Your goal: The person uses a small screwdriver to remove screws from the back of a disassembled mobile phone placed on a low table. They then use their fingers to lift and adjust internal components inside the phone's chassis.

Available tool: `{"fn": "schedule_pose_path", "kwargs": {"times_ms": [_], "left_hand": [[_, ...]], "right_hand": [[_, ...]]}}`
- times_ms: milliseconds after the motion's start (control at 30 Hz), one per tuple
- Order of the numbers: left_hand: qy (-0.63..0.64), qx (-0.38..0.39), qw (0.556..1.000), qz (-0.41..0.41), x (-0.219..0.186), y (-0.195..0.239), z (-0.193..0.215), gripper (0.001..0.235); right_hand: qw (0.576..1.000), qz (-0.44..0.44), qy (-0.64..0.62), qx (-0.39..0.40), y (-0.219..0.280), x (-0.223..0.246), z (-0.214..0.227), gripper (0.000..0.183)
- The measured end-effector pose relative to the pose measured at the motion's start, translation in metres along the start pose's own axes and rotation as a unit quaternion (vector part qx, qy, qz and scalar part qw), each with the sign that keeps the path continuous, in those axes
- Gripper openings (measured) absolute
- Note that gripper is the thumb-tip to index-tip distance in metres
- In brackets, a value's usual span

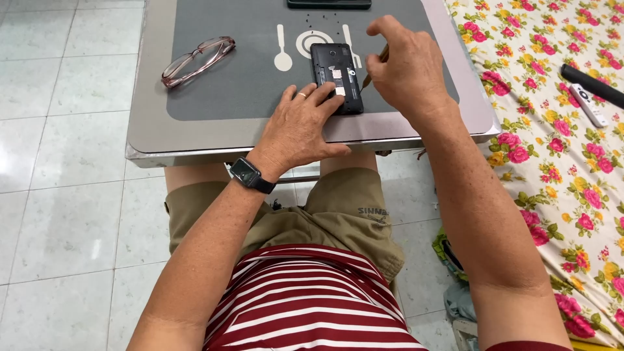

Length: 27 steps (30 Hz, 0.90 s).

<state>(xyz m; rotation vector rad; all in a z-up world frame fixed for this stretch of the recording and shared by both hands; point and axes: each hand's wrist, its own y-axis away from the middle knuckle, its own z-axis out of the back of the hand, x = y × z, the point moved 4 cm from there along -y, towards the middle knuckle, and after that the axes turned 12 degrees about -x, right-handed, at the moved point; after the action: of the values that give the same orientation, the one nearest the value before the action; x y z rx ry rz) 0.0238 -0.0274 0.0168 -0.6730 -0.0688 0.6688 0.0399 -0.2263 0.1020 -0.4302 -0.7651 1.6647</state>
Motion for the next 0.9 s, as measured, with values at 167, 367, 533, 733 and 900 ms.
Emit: {"fn": "schedule_pose_path", "kwargs": {"times_ms": [167,367,533,733,900], "left_hand": [[0.0,-0.007,1.0,-0.008,-0.002,-0.001,0.003,0.092],[-0.001,0.004,1.0,-0.003,-0.002,-0.001,0.004,0.093],[0.001,0.005,1.0,-0.002,-0.002,-0.001,0.006,0.094],[0.004,-0.005,1.0,-0.004,-0.002,-0.001,0.006,0.094],[-0.002,0.001,1.0,-0.006,-0.001,-0.001,0.004,0.096]], "right_hand": [[1.0,-0.009,0.002,0.02,-0.001,0.003,0.002,0.034],[0.999,-0.025,0.003,0.03,-0.002,0.005,0.005,0.035],[0.999,-0.016,-0.029,0.026,0.001,0.014,0.011,0.045],[0.998,-0.001,-0.057,-0.012,0.003,0.018,0.025,0.048],[0.993,0.01,-0.092,-0.07,0.003,0.008,0.031,0.047]]}}
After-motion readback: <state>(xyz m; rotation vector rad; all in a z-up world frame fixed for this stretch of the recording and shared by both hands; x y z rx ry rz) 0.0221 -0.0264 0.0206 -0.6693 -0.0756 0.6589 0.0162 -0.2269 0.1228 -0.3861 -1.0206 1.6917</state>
